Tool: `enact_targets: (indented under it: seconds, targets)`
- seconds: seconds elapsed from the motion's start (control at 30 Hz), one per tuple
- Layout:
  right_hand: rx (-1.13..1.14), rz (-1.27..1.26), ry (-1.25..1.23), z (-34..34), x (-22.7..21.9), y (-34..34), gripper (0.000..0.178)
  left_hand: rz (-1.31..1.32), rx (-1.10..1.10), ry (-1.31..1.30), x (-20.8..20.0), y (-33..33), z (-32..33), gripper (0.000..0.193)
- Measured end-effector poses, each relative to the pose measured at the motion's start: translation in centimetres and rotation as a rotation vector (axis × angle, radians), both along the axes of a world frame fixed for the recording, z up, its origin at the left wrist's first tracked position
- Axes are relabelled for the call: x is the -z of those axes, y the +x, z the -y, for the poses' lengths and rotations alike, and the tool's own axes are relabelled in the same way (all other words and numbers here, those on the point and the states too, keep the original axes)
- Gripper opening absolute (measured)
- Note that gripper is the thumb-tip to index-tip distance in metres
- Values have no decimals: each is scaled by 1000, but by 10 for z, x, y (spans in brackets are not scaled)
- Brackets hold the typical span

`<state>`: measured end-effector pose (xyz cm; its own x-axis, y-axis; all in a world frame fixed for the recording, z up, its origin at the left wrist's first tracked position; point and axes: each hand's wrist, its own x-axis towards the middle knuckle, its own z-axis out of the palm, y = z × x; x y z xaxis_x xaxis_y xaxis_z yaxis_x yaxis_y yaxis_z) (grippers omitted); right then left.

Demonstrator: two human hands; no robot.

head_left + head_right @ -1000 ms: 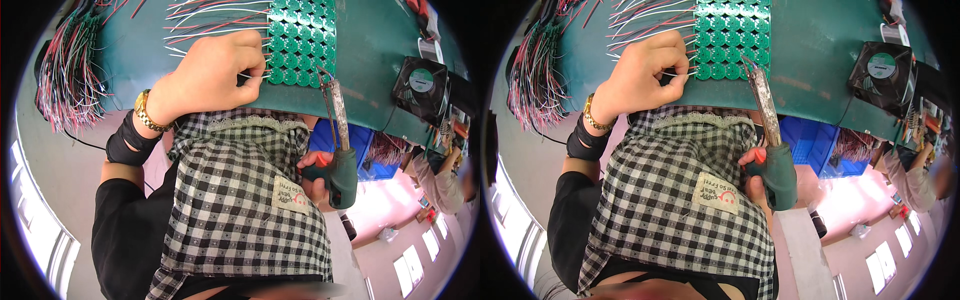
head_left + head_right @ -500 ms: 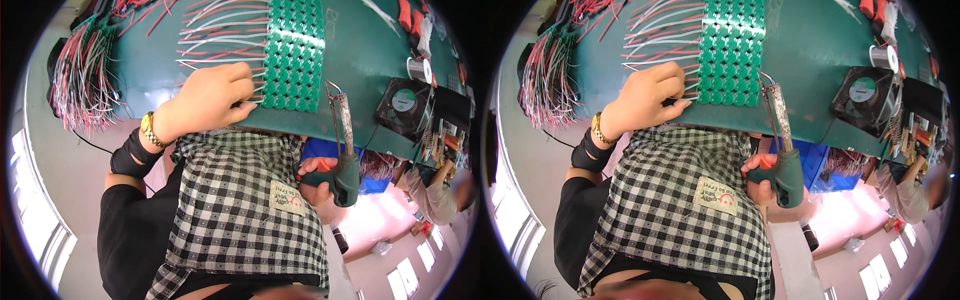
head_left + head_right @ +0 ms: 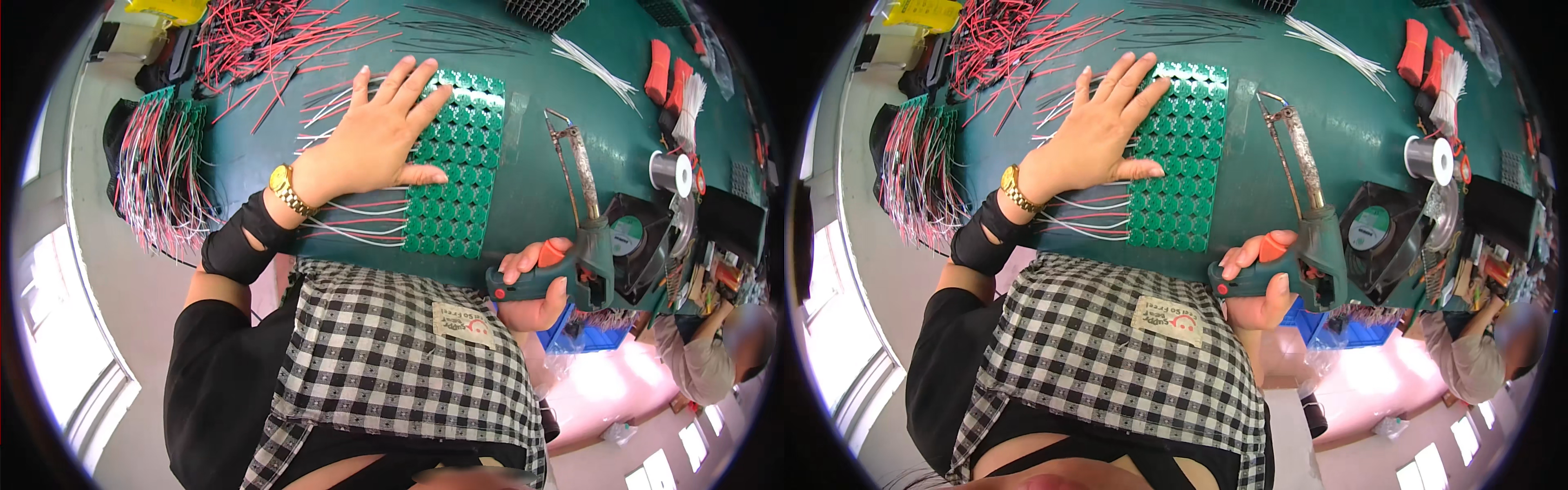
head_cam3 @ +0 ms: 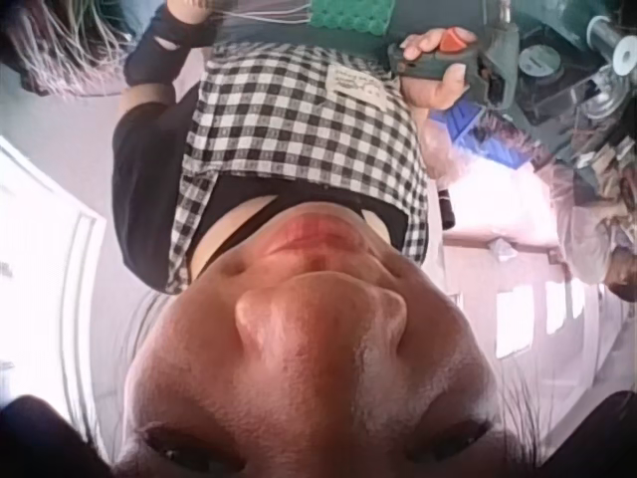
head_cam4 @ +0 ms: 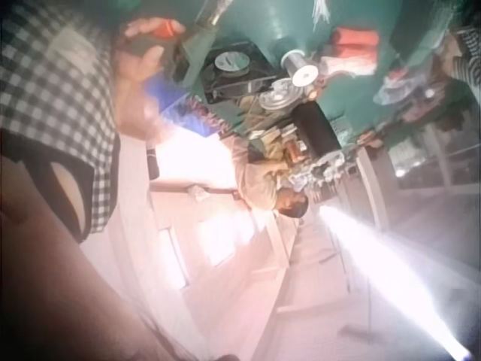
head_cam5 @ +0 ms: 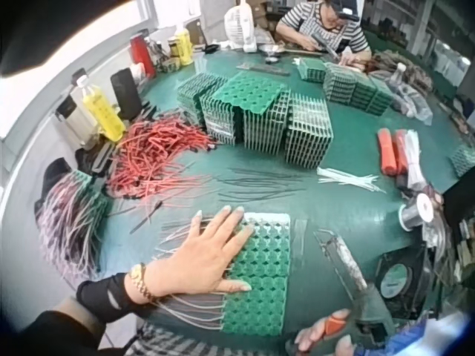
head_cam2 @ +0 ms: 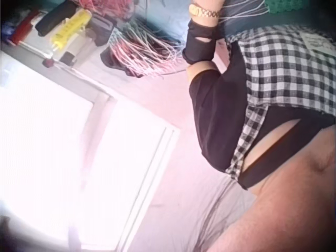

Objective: The person solders wires to LED components on a circuit board using a soldering iron.

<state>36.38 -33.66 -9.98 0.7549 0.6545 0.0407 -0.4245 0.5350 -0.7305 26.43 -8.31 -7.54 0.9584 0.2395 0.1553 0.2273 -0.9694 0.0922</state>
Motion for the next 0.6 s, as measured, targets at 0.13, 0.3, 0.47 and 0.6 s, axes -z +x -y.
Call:
enact_targets:
  seconds: [0.13,0.3,0.47,0.6]
  targets:
    - [11,-71,-58,-4,4,1,46,12,12,-184,0,-4,6,85]
    - [42,-154,-71,-7,12,4,48,-10,-12,-290,0,1,22,81]
    - [34,-129,-99,-3,9,-4,46,32,-81,-306,-3,-4,24,68]
    - [34,-125,-108,4,11,-9,44,229,-368,-67,-9,1,-46,40]
